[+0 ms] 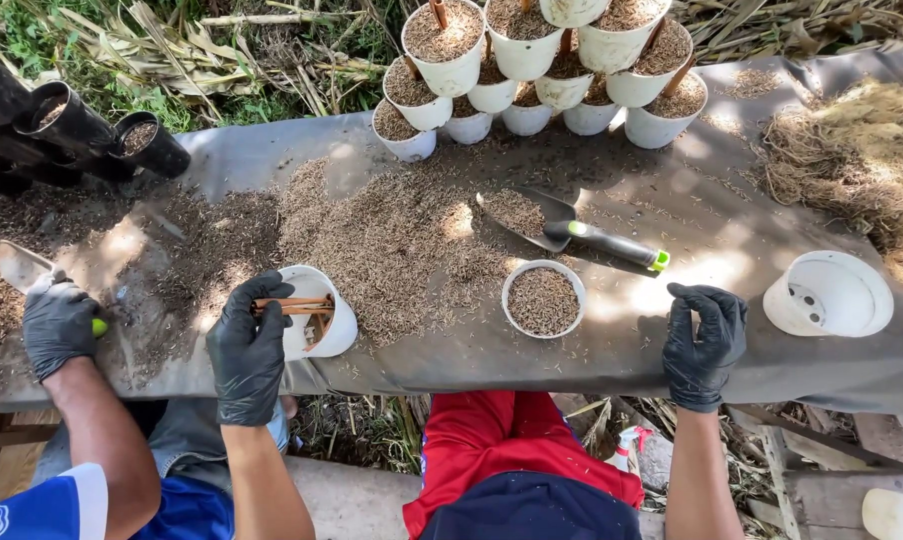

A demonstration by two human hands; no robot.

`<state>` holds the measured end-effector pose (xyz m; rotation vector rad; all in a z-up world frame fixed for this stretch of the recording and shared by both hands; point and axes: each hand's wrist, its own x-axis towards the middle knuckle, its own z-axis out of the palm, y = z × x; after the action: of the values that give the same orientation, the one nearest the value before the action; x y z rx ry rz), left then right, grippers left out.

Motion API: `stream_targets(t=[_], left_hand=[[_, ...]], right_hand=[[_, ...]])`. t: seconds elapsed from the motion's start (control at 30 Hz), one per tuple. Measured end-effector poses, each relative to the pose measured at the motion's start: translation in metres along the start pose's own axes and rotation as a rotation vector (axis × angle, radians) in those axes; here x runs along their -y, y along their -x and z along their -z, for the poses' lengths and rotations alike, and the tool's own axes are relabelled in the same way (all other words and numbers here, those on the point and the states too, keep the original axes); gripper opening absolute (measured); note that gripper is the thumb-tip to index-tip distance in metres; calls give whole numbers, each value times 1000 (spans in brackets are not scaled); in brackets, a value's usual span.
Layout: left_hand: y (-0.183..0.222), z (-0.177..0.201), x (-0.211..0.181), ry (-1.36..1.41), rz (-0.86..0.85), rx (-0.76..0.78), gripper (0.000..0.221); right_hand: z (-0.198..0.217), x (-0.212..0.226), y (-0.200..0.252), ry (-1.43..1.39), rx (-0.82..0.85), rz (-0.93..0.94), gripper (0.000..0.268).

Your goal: Filling small white plastic cups with soil using hands and a trowel, then stacking them in a pyramid.

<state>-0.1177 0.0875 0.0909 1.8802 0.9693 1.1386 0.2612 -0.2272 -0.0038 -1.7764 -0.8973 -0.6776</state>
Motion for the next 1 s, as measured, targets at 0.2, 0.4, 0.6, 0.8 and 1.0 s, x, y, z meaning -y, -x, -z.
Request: stream_targets(t=[0.2, 0.4, 0.6, 0.8, 1.0], left_hand=[[-4, 9, 13, -163, -149, 14, 30], [-1, 24, 11, -428, -268, -34, 20], [7, -7, -22, -42, -292, -228, 19], [22, -107, -48, 13, -334, 19, 11], [28, -171, -77, -114, -651, 220, 28]], right_hand=[[-1, 0, 1, 15, 30, -43, 13], [-2, -2, 2, 20, 62, -40, 14], [-2, -9, 5, 43, 88, -60, 19], [-1, -8, 4, 31, 116, -40, 19], [3, 5, -3, -11, 143, -26, 23]])
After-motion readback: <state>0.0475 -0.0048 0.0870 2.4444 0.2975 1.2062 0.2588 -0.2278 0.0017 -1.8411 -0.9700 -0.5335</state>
